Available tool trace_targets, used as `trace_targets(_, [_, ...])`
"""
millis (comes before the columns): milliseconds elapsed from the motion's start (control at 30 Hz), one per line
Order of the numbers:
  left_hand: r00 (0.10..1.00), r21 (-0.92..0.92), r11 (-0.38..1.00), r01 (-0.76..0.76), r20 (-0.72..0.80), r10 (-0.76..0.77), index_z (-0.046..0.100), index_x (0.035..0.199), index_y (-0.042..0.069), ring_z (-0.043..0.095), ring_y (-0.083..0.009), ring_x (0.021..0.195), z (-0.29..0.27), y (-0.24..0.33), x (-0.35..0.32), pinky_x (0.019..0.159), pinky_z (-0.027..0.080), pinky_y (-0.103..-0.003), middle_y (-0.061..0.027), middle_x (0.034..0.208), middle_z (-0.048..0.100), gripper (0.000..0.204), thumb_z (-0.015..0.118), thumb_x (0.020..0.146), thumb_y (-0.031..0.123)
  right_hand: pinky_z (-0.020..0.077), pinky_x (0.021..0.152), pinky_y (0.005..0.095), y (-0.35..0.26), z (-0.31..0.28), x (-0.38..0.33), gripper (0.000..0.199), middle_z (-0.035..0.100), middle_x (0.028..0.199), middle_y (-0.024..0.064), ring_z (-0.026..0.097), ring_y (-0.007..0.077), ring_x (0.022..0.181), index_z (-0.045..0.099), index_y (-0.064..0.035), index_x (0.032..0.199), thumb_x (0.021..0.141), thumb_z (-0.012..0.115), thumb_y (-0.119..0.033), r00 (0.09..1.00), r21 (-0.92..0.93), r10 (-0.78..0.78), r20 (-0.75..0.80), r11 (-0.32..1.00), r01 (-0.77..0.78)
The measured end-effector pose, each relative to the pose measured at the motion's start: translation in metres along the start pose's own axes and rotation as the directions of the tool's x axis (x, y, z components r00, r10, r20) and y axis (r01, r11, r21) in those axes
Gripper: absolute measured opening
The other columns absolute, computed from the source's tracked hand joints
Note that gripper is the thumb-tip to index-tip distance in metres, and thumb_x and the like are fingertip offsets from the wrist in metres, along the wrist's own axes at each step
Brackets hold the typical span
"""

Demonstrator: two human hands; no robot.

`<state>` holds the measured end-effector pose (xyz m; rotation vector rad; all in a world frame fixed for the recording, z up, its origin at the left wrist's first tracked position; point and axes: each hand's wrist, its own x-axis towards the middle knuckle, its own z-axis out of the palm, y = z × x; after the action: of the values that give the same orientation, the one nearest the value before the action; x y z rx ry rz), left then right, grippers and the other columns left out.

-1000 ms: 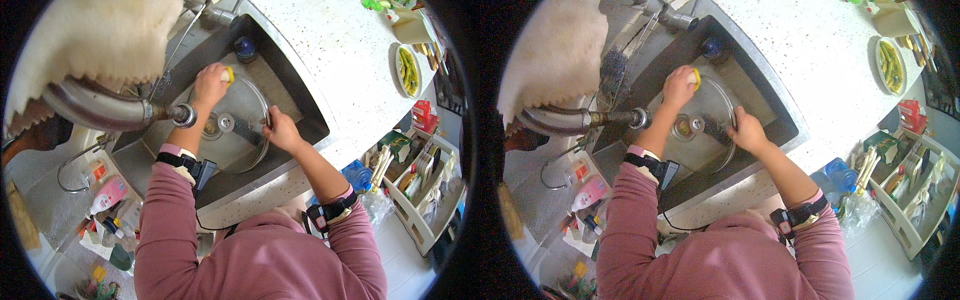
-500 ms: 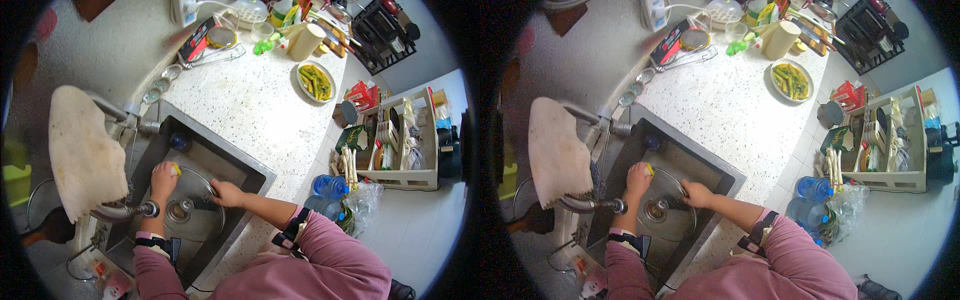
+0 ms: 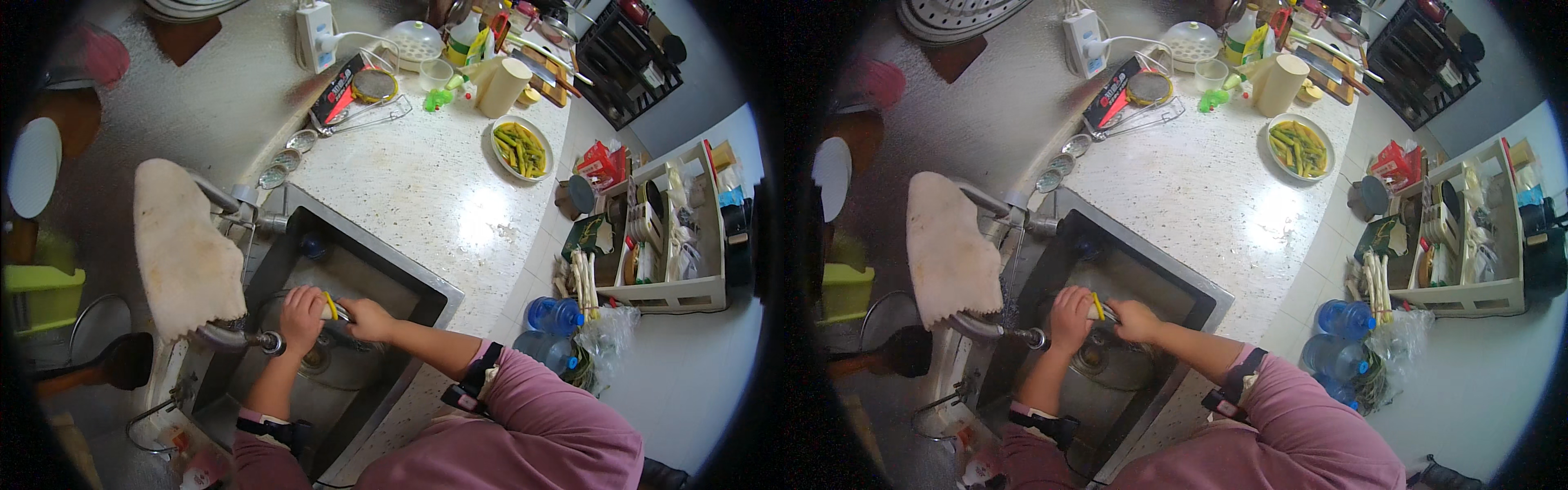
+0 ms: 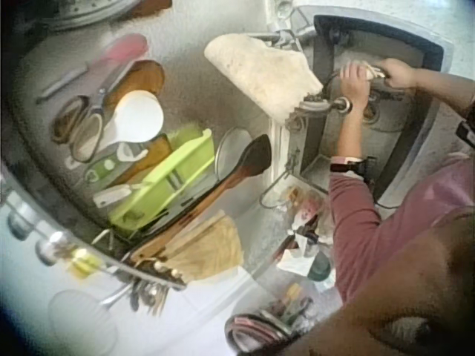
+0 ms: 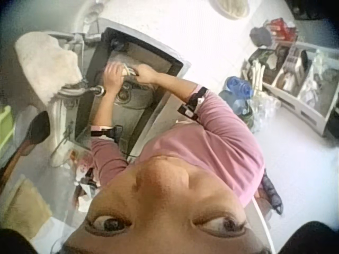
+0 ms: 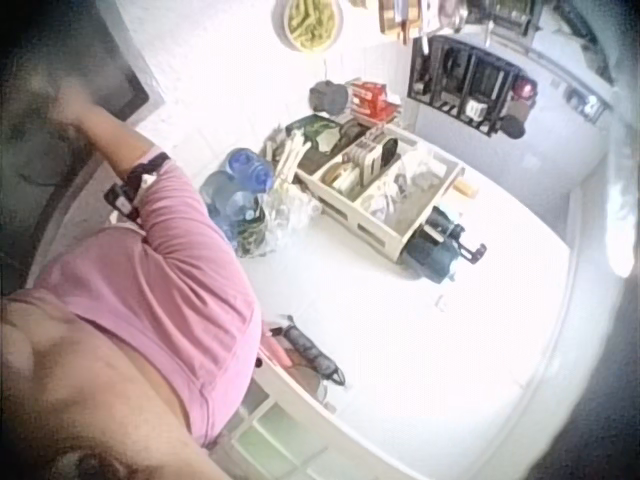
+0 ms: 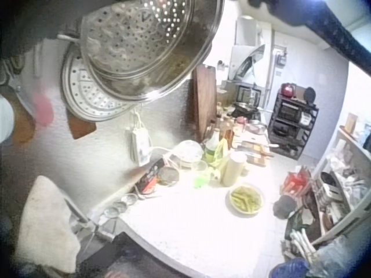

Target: The person washes a frying pan and a glass lid in the kitchen sink using a yellow sponge and running water. They scrub both items thoroughly, rinse them, and place them aside.

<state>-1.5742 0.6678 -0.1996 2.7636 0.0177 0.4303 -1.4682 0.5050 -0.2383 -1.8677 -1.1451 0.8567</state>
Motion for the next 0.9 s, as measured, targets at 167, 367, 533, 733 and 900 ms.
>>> trace_targets(167, [0.985,0.006,0.993,-0.119,-0.128,0.119,0.061,0.102,0.005,0.056,-0.0338,0.105,0.019,-0.015,-0.027,0.093,0.044,-0.047,-0.0120,0.106,0.059,0.042,0.067,0.061,0.009,0.0485,0.063,0.0483,-0.002,0.000,-0.020,0.045,0.062,0.076,0.0223,0.060,0.0416,0.071,0.053,-0.0027,0.115,0.071,0.061,-0.012,1.000,-0.118,-0.014,0.004,0.993,0.014])
trace_targets(367, [0.683,-0.116,0.710,0.694,-0.206,-0.701,0.061,0.101,0.004,0.056,-0.0379,0.095,0.052,-0.083,-0.111,0.084,0.045,-0.046,-0.0161,0.100,0.061,0.033,0.068,0.072,0.019,0.0486,0.062,0.0474,-0.006,0.012,-0.019,0.043,0.062,0.070,0.0200,0.061,0.0407,0.068,0.055,-0.0030,0.113,0.071,0.062,-0.009,1.000,-0.031,0.011,0.016,0.999,-0.010])
trace_targets(533, [0.769,0.010,0.809,0.588,-0.315,-0.556,0.059,0.093,0.004,0.056,-0.0387,0.089,0.012,-0.051,-0.107,0.082,0.044,-0.048,-0.0167,0.094,0.060,0.027,0.068,0.071,0.018,0.0481,0.061,0.0458,-0.019,0.018,-0.015,0.043,0.061,0.069,0.0196,0.061,0.0403,0.067,0.053,-0.0031,0.114,0.072,0.062,-0.007,0.994,-0.034,-0.071,0.087,0.997,0.074])
trace_targets(733, [0.897,-0.124,0.966,0.227,-0.361,-0.257,0.063,0.090,0.012,0.058,-0.0280,0.097,-0.033,0.023,-0.072,0.092,0.044,-0.043,-0.0071,0.098,0.061,0.019,0.066,0.071,0.016,0.0458,0.058,0.0454,-0.032,0.030,-0.013,0.043,0.059,0.069,0.0195,0.060,0.0394,0.065,0.051,-0.0034,0.114,0.072,0.062,-0.004,0.978,-0.028,-0.156,0.139,0.986,0.161])
trace_targets(900, [0.749,-0.061,0.856,0.513,-0.454,-0.482,0.062,0.101,0.011,0.058,-0.0303,0.099,-0.017,-0.023,-0.142,0.093,0.044,-0.041,-0.0083,0.102,0.063,0.033,0.069,0.069,0.014,0.0465,0.058,0.0424,-0.030,0.038,-0.013,0.044,0.059,0.070,0.0194,0.060,0.0389,0.065,0.052,-0.0039,0.115,0.072,0.061,-0.003,0.960,0.006,-0.203,0.193,0.979,0.206])
